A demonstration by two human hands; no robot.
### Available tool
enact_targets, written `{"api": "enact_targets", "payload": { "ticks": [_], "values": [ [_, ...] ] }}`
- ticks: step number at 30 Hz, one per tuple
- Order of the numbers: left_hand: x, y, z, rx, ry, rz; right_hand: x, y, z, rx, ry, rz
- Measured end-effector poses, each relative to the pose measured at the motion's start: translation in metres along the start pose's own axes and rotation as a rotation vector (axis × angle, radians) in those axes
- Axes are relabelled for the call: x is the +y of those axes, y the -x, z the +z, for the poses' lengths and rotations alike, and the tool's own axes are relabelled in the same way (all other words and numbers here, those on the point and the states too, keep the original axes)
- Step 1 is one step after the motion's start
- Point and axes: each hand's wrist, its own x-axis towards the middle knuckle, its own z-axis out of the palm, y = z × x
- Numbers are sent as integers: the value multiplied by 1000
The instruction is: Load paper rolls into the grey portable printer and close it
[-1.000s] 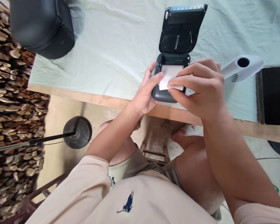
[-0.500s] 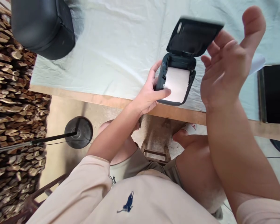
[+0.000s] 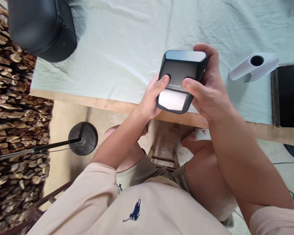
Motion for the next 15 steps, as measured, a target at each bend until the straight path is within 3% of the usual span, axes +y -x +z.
{"api": "enact_targets", "payload": {
  "ticks": [7,12,15],
  "values": [
    [4,2,2,-112,47,38,1,6,-3,-7,13,39],
    [2,-6,0,-55,132,-59,3,6,-8,130,137,-52],
    [0,-11,-3,11,144,-91,1,5,-12,119,258,-147]
  ]
}}
